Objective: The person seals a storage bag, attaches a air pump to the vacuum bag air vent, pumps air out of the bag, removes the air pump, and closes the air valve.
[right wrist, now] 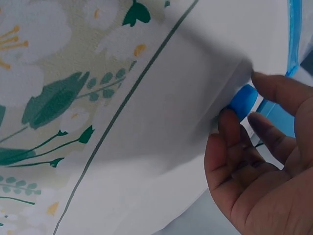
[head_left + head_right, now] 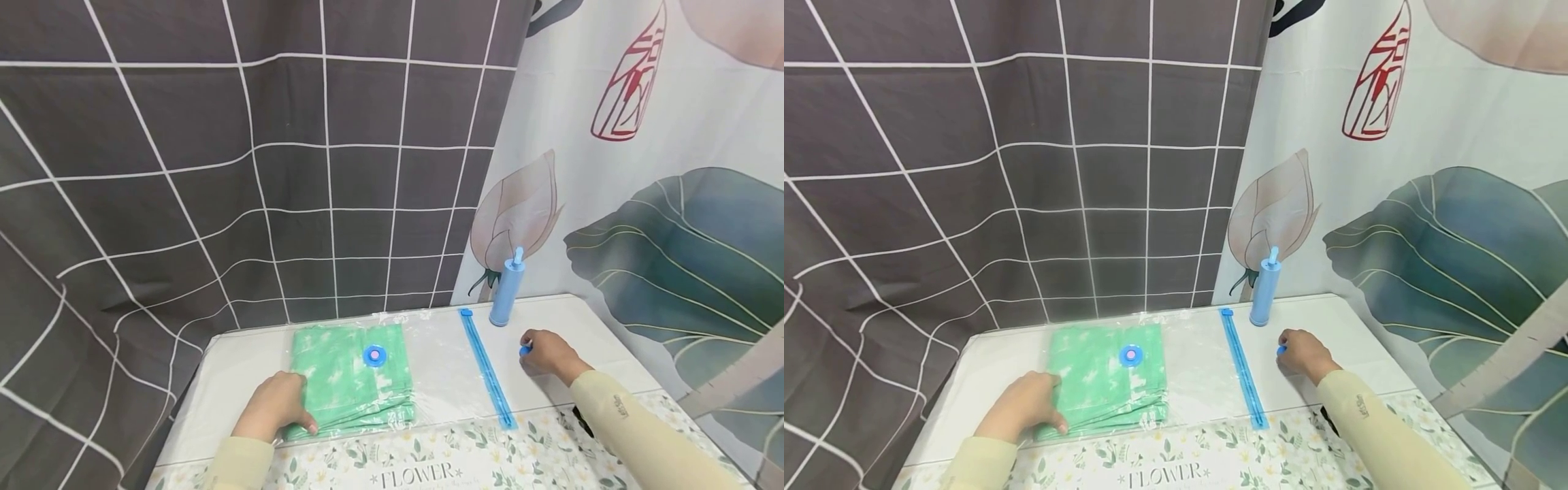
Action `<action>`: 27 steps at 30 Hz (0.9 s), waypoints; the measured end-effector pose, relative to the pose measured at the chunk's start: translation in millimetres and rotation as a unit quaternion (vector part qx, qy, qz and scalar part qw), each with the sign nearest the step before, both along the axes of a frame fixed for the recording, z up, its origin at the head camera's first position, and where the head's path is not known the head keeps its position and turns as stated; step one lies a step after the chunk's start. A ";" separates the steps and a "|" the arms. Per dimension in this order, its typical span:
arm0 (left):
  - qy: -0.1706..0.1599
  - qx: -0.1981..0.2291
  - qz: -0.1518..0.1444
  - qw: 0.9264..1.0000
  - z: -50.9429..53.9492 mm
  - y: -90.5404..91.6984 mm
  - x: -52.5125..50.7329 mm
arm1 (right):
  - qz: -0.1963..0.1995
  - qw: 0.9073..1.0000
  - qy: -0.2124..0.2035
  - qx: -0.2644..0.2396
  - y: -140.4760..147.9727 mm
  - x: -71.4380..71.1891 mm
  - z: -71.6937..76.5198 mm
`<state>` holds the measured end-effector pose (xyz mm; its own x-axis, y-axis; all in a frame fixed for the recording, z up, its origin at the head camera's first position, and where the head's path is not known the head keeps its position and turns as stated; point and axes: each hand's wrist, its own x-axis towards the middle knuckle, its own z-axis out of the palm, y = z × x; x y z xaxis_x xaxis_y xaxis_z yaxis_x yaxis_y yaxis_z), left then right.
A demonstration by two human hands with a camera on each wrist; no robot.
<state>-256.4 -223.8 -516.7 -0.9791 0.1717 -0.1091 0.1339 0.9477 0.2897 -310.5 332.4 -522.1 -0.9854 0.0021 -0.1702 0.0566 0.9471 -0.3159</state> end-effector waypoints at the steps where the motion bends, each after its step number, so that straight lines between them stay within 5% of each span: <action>1: -0.001 0.001 0.000 1.000 0.2 0.1 -0.2 | -0.003 1.000 -0.004 -0.001 0.8 -0.4 0.8; 7: -0.006 -0.003 -0.003 1.000 3.7 -0.1 3.8 | -0.005 1.000 -0.004 -0.012 6.9 -3.4 4.6; 14: 0.000 -0.001 0.000 1.000 7.1 -0.6 6.0 | -0.016 0.996 0.048 -0.068 7.3 -23.1 9.5; 22: -0.012 0.017 0.016 1.000 5.8 -0.4 6.5 | -0.054 0.976 0.034 -0.206 -15.0 -46.5 20.1; 27: -0.010 0.026 0.019 0.999 5.5 3.8 5.3 | -0.087 0.967 0.024 -0.240 -18.8 -55.2 21.6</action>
<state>-251.1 -220.0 -511.2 -0.9827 0.1412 -0.1199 0.0928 0.9354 0.3412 -365.7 313.6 -500.5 -0.9840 0.1019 -0.1463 0.1767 0.6686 -0.7223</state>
